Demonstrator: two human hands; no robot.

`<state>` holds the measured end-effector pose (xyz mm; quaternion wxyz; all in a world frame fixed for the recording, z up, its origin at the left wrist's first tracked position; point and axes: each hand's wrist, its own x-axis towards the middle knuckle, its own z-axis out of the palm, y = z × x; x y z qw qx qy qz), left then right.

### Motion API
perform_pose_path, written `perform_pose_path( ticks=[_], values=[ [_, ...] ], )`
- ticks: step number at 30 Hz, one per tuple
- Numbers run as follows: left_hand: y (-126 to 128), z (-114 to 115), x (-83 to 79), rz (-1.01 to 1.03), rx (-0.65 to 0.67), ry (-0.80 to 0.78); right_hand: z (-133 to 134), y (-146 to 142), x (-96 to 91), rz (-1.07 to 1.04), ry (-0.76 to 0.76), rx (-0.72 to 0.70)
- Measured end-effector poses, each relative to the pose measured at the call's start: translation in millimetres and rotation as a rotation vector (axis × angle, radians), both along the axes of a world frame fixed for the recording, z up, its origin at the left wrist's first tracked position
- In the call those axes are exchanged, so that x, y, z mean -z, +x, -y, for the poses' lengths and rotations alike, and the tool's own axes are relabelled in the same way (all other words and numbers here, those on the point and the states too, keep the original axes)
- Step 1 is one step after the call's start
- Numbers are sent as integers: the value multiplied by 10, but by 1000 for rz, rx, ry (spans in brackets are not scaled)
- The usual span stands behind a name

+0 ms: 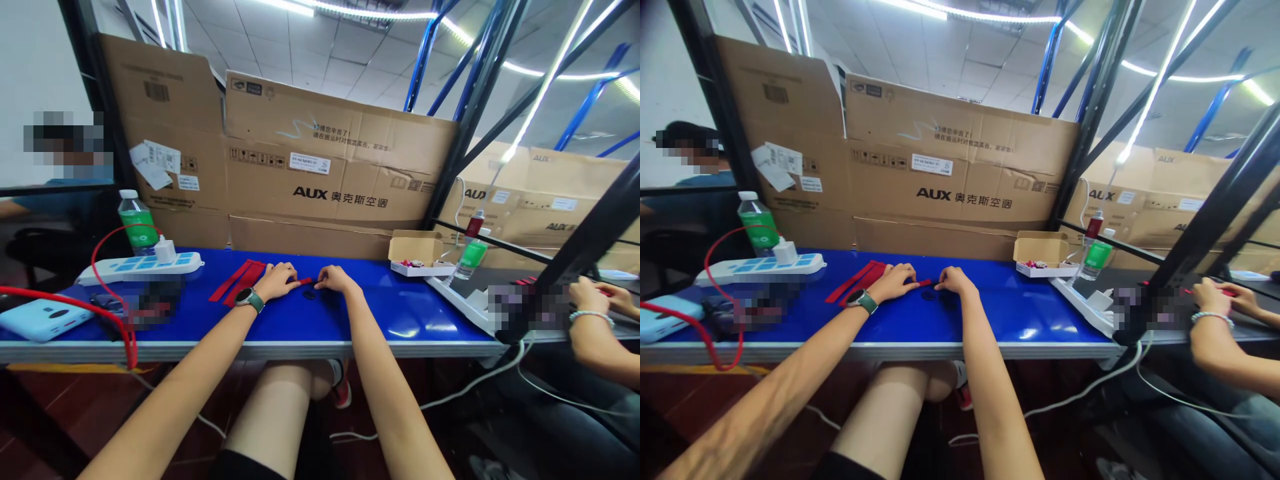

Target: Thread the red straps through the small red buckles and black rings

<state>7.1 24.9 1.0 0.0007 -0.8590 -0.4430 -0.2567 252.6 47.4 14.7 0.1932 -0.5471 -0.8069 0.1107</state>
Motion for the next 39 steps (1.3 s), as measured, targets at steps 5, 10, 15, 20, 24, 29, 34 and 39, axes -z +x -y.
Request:
perform_pose_path(
  ticks=[5, 10, 15, 20, 24, 29, 34, 39],
  values=[
    [0, 66, -57, -144, -64, 45, -5, -23, -10, -31, 30, -16],
    [30, 53, -33, -174, -53, 40, -9, -105, -39, -303, 70, -97],
    [26, 8, -5, -59, -61, 2, -47, -169, -25, -565, 100, -188],
    [4, -113, 54, 197, 46, -40, -67, -219, -5, -774, 49, -206],
    [29, -149, 47, 371, 117, -47, -63, -235, -31, -953, 16, -207],
    [57, -76, -61, 490, 99, -5, 17, -218, -116, -1066, 1, -226],
    [73, -58, -110, 574, 138, 18, 91, -254, -154, -1184, -131, -283],
    [81, -52, -128, 590, 127, 37, 106, -275, -150, -1071, -170, -242]
  ],
)
